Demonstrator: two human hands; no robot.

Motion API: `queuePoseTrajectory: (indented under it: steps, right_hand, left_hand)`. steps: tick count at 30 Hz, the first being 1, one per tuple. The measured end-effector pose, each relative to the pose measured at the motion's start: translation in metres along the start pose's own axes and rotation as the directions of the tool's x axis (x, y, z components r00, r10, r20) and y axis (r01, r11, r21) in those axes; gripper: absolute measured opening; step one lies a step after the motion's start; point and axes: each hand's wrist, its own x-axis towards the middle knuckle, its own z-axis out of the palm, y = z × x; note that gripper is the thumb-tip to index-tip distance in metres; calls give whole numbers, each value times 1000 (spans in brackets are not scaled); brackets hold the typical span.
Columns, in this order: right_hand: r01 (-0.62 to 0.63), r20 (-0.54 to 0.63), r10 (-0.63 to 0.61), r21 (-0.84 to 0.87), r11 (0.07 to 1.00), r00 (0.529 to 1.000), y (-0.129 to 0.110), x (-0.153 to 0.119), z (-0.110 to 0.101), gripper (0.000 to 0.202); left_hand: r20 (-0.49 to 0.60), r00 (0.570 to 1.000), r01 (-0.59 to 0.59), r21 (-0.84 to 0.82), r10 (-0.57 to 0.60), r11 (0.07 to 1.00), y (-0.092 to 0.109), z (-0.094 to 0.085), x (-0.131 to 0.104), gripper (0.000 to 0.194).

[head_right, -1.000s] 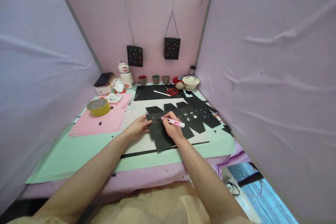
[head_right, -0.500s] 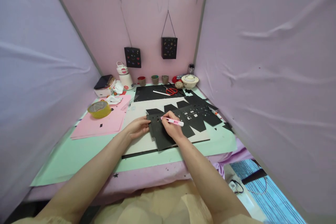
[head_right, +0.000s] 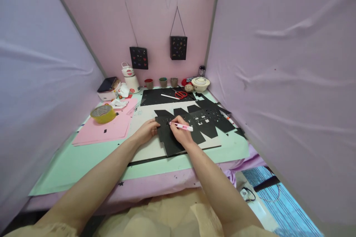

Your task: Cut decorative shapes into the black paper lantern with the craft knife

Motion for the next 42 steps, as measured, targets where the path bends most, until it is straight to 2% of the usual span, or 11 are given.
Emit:
queuePoseTrajectory:
  steps: [6, 9, 14, 20, 23, 28, 32, 35, 37, 39, 42]
  right_hand:
    - [-28, -95, 33, 59, 998, 995, 0, 1, -3, 15]
    - [-26, -87, 36, 113, 993, 996, 1, 2, -1, 22]
    - [-62, 9, 62, 255, 965, 998, 0, 9, 4, 35]
    - [-47, -55, 66, 291, 955, 996, 12, 37, 10, 34]
    - [-65, -18, 75, 313, 947, 997, 26, 47, 18, 33]
    - [-79, 40, 71, 295, 952, 997, 41, 48, 29, 29]
    - [-75, 31, 69, 254, 964, 997, 38, 45, 27, 27]
    - [-63, 12, 62, 230, 971, 998, 35, 42, 25, 26]
    - [-58, -2, 60, 227, 972, 998, 35, 41, 25, 26]
    - [-58, -12, 62, 237, 970, 998, 36, 41, 26, 27]
    - [-62, -19, 69, 253, 965, 997, 38, 42, 28, 28]
  left_hand:
    - [67, 998, -11, 87, 5, 996, 7, 0, -3, 31]
    - [73, 997, -32, 143, 22, 989, 8, 1, -2, 31]
    - [-22, 997, -63, 288, 72, 956, -2, 4, 8, 32]
    - [-129, 985, -50, 422, 114, 905, -10, 12, 24, 35]
    - [-147, 982, -35, 478, 119, 878, -8, 14, 28, 34]
    - [-115, 990, -2, 576, 84, 817, -2, 19, 28, 32]
    - [-100, 995, 56, 646, 11, 761, -2, 23, 21, 30]
    - [-113, 994, 87, 693, -11, 716, 0, 16, 7, 29]
    - [-140, 990, 83, 718, 27, 691, 7, 6, -6, 28]
    - [-185, 975, 53, 734, 124, 677, 19, -5, -20, 26]
    - [-242, 901, -75, 732, 361, 677, 46, -14, -38, 22]
